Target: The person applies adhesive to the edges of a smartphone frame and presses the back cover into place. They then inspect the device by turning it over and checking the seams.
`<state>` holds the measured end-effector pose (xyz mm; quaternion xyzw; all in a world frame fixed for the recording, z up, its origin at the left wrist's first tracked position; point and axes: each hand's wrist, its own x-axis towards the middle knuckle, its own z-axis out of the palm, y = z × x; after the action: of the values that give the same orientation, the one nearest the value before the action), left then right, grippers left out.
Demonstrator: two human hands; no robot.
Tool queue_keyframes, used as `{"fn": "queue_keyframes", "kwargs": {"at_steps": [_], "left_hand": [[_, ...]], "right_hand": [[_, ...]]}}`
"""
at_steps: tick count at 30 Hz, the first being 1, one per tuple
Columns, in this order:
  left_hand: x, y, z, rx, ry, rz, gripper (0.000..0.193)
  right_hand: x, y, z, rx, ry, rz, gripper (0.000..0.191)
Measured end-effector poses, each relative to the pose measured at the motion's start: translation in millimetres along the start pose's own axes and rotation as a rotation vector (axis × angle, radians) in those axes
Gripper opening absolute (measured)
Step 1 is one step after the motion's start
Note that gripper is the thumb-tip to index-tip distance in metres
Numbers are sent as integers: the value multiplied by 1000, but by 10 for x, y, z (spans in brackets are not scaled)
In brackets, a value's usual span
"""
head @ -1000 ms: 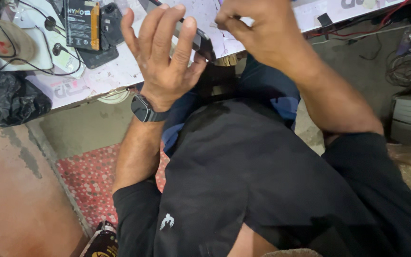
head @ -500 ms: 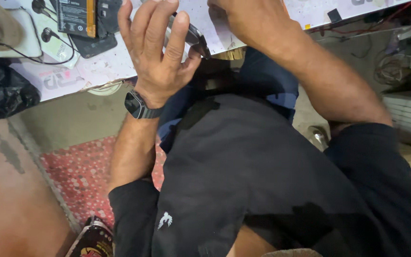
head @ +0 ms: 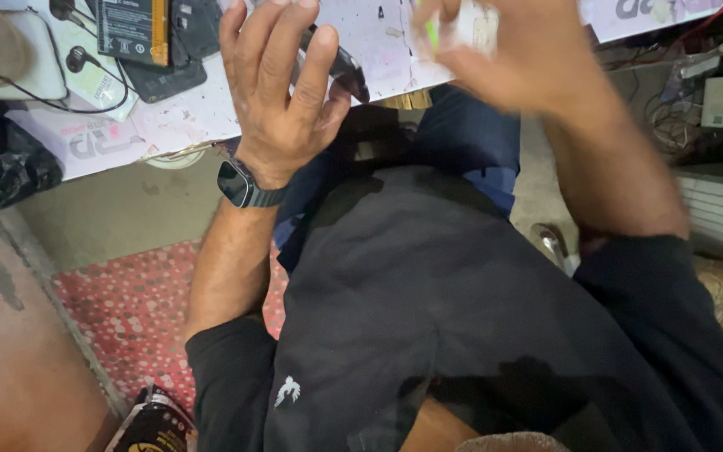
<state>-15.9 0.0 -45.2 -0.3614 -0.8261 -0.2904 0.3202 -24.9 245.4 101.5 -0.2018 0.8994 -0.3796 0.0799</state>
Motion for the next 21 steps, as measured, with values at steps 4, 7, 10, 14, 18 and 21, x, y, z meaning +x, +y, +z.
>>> {"fn": "queue_keyframes", "kwargs": {"at_steps": [4, 7, 10, 14, 18, 21], "left_hand": [[-18, -10, 3, -4, -54, 2, 72], [20, -5, 42, -4, -74, 21, 71], [46, -27, 5, 36, -85, 45, 70], [15, 52, 53, 2, -109, 29, 66], [38, 12, 42, 21, -82, 43, 60], [76, 31, 27, 13, -69, 60, 57]], "right_hand": [[-441, -388, -319, 687, -583, -466, 27], [-671, -237, -300, 904, -843, -988, 35], [-754, -152, -255, 889, -852, -1105, 34], [-669, -232, -336, 864, -762, -1034, 34], [-744, -227, -414, 847, -640, -880, 34], [-916, 67, -525, 803, -343, -489, 34]]}}
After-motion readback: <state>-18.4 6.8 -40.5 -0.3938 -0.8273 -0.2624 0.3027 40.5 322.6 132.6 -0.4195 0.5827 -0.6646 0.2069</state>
